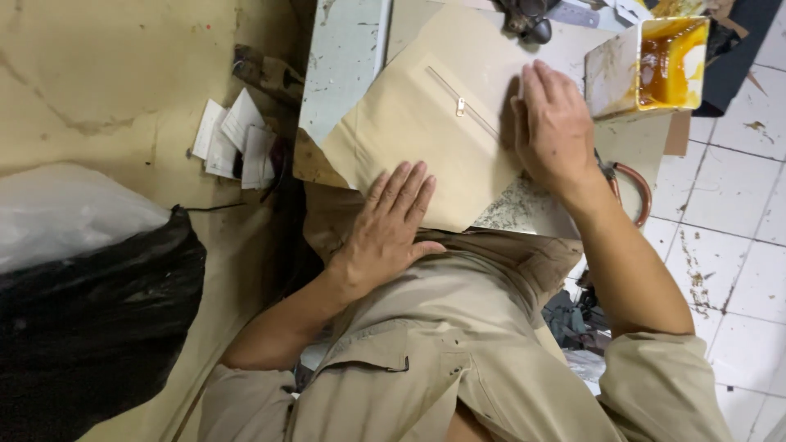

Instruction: Assembling a leather pouch by trimming edges with scissors, applying adhesive, hammering seams, and folding the components.

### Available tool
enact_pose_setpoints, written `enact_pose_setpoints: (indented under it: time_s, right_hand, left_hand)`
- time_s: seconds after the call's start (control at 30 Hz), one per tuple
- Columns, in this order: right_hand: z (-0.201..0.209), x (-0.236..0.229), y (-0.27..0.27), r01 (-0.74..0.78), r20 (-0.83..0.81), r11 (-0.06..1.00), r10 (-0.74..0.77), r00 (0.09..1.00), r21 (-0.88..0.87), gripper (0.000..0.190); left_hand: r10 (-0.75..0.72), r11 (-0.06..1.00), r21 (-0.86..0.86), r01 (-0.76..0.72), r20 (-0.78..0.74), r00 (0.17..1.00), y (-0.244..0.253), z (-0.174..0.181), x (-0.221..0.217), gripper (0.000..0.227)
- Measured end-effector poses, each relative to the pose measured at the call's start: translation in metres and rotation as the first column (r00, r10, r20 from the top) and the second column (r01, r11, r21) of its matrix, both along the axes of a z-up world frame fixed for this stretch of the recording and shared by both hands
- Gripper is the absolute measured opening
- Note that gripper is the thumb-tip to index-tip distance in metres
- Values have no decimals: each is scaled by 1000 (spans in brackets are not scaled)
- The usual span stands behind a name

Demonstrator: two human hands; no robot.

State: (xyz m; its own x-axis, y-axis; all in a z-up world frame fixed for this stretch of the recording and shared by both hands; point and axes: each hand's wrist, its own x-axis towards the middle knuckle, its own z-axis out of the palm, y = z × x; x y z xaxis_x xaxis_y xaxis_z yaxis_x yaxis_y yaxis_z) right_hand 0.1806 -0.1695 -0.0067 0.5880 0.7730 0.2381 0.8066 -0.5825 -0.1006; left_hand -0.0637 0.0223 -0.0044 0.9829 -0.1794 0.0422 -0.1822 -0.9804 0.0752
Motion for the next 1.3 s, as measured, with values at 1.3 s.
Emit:
enact_pose_setpoints:
  time_s: [1.3]
  right_hand:
    - [217, -74, -44, -98, -513, 869, 373, 773, 485, 7]
  left_hand:
    - [-254, -155, -987, -48, -7, 967, 53, 96, 119, 28]
